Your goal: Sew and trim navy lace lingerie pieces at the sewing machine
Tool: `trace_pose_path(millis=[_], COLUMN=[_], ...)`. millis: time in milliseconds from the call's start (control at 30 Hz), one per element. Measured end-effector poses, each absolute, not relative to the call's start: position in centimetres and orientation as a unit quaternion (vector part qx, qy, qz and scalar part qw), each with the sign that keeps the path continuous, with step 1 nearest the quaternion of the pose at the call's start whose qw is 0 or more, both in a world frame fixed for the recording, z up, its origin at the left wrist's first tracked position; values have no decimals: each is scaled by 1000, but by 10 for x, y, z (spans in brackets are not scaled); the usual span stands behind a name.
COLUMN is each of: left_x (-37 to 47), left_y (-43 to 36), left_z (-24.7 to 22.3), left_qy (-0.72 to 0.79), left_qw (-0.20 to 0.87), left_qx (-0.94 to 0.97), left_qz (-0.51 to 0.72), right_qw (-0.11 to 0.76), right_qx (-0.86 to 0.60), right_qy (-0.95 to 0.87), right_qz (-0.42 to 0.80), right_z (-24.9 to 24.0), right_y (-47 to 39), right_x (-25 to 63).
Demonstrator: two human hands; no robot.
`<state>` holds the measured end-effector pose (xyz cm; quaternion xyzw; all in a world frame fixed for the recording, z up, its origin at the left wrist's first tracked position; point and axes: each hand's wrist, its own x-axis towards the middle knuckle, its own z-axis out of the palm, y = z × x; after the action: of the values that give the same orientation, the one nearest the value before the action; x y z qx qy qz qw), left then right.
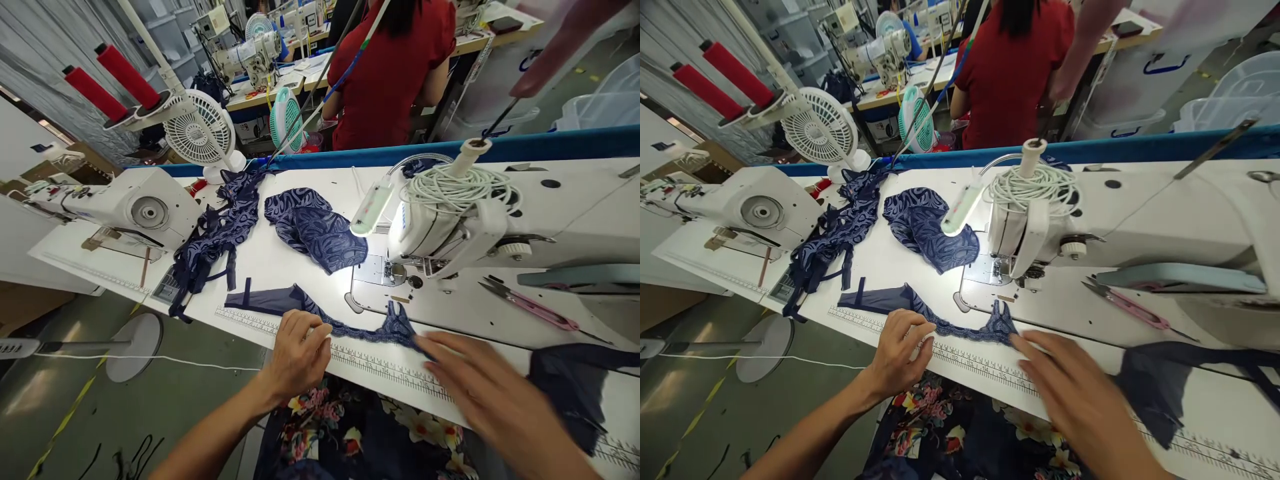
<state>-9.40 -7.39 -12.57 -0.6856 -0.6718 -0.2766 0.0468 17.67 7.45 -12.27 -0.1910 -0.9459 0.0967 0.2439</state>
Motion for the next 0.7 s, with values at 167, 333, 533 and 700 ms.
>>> trace_pose_path(millis=[167, 333, 533, 700], left_x=[-105, -122, -122, -109], left_y=[-72, -68, -46, -25], left_z=[-124, -127, -131, -133], left_qy=[-671, -686, -618, -587], left_qw=[31, 53, 102, 127], left_qx=[-718, -705, -758, -785], left_qz=[-181, -170, -180, -151], right_qw=[239, 287, 254, 248], right_qx=[-134, -164, -129, -136], right_qy=[-961, -941, -956, -959], right_qz=[40, 71, 68, 4], right_z=[-132, -119, -119, -134], right_y=[91, 103, 91, 97], right_x=[111, 117, 114, 107])
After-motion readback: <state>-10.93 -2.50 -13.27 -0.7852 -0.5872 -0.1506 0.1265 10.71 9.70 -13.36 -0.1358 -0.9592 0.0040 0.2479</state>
